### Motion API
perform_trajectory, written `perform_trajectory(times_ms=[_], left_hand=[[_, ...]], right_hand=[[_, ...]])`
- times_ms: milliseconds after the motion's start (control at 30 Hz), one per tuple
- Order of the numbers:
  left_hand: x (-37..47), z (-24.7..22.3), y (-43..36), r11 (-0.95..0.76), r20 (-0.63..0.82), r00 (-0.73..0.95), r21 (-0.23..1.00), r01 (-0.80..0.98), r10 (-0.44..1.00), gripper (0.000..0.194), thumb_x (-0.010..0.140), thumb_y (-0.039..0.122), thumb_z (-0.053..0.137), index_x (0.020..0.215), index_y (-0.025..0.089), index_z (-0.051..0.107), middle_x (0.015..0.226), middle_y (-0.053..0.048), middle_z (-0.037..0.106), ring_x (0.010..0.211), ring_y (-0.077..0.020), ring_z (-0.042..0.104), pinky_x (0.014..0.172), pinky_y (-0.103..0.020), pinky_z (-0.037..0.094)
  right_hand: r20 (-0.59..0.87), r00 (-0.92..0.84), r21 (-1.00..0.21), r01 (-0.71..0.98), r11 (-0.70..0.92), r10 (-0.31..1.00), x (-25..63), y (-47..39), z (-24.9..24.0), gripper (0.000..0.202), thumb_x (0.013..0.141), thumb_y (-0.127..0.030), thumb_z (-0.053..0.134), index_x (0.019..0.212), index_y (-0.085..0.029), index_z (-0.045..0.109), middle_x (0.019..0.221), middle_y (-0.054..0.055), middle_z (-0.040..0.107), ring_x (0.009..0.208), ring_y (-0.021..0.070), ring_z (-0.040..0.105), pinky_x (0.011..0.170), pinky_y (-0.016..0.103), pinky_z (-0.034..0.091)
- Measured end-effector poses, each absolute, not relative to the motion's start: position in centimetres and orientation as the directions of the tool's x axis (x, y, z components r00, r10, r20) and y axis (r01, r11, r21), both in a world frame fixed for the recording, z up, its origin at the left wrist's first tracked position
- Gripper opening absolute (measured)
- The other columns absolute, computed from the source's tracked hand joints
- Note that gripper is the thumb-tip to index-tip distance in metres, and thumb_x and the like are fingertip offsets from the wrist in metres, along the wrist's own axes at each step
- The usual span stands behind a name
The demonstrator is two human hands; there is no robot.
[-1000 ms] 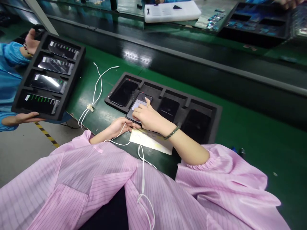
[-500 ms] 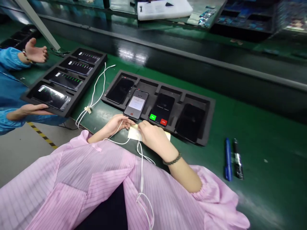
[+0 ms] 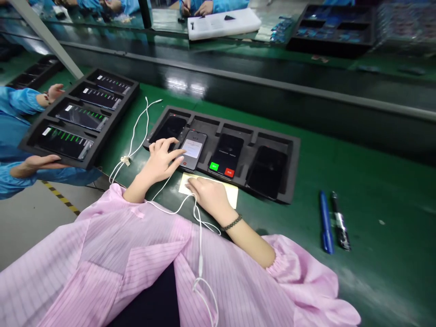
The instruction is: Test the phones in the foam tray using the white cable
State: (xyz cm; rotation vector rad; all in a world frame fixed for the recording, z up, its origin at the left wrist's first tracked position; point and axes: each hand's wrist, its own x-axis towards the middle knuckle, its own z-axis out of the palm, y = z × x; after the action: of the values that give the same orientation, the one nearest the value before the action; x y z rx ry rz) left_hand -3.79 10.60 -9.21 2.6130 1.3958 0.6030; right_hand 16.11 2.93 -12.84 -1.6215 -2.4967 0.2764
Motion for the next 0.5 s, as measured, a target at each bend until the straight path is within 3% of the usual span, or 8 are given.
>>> perform_trajectory(times_ms=[100,233,500], left_hand=[[-3.8,-9.5,11.0,-0.569,0.268,0.504,0.304,0.764,0.821,0.038,0.102,0.046,0.044,0.116,0.029,0.075,0.139,-0.011,0.055,0.126,-0.0324,0.042,0.098,-0.05,0.03],[-4.6,-10.0,10.9,-0.57,0.266,0.506,0.317,0.758,0.82,0.038,0.1,0.051,0.047,0.109,0.031,0.078,0.141,-0.01,0.054,0.126,-0.0329,0.041,0.097,-0.05,0.028],[-5.4,-10.6,11.0,-0.56,0.302,0.477,0.319,0.765,0.825,0.044,0.101,0.055,0.042,0.119,0.034,0.075,0.144,-0.01,0.052,0.125,-0.0326,0.038,0.098,-0.051,0.027]], right_hand=[[0.115,-0.394,-0.267,0.872,0.41,0.912,15.7,3.0,-13.5,0.031,0.103,-0.042,0.051,0.095,-0.018,0.069,0.091,0.006,0.072,0.075,0.0163,0.065,0.055,0.026,0.032],[0.21,-0.374,-0.282,0.862,0.422,0.903,15.3,3.2,-13.9,0.03,0.103,-0.035,0.047,0.089,-0.017,0.065,0.081,0.005,0.066,0.067,0.0142,0.059,0.053,0.026,0.029],[0.329,-0.357,-0.265,0.854,0.448,0.874,15.6,2.9,-14.4,0.025,0.099,-0.022,0.045,0.091,-0.017,0.068,0.087,0.005,0.069,0.067,0.0131,0.059,0.052,0.027,0.029]])
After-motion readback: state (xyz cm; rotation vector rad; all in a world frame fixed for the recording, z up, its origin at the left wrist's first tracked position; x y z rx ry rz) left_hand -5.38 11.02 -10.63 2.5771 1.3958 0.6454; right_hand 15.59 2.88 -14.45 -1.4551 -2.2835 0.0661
